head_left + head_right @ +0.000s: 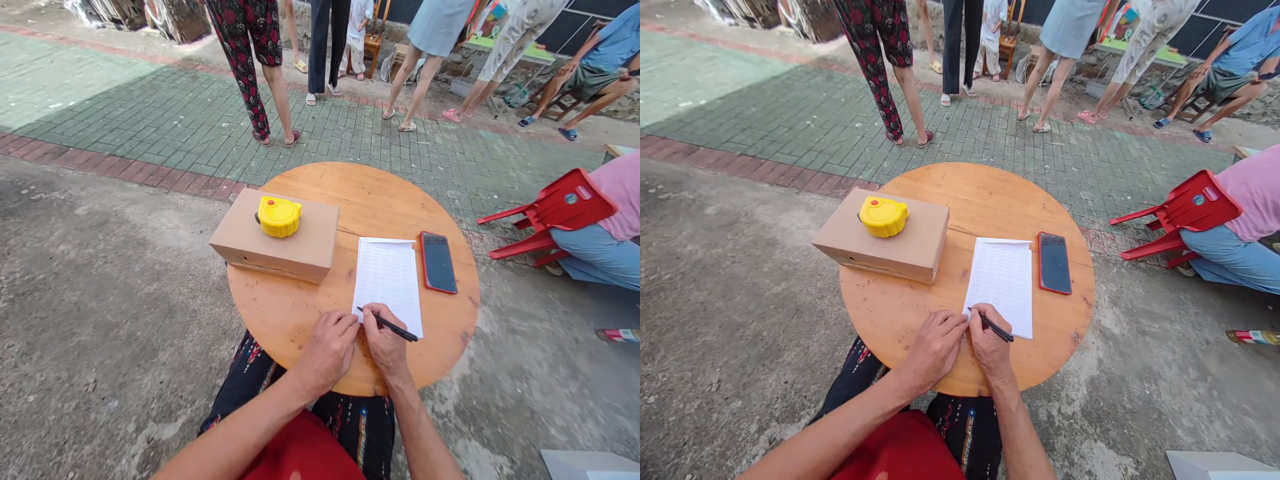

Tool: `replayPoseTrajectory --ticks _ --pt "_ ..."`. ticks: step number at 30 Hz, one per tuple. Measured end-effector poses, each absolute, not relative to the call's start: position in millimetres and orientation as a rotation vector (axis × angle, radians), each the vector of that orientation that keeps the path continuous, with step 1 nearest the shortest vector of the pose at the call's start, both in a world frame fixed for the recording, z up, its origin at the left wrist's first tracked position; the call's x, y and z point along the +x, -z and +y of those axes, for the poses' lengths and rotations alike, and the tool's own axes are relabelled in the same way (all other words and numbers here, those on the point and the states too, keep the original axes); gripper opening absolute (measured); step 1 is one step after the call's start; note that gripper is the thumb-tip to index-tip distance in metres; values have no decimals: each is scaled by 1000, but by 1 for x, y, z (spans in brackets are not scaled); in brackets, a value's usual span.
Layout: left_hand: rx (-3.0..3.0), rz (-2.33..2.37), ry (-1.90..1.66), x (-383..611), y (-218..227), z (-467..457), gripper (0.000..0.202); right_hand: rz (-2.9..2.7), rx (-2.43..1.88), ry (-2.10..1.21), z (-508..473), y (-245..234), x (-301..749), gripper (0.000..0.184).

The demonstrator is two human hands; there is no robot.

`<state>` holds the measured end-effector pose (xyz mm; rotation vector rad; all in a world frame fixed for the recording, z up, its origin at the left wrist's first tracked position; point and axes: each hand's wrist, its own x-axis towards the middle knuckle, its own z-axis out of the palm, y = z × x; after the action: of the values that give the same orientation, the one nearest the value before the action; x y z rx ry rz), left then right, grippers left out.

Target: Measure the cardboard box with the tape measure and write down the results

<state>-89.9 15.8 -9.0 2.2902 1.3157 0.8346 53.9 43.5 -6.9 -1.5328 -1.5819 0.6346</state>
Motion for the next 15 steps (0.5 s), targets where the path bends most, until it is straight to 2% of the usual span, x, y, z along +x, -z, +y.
replayPoseTrajectory --ticks 15 --pt "2303 1316 -809 -90 8 16 27 -1515 -1519 -646 41 13 57 17"
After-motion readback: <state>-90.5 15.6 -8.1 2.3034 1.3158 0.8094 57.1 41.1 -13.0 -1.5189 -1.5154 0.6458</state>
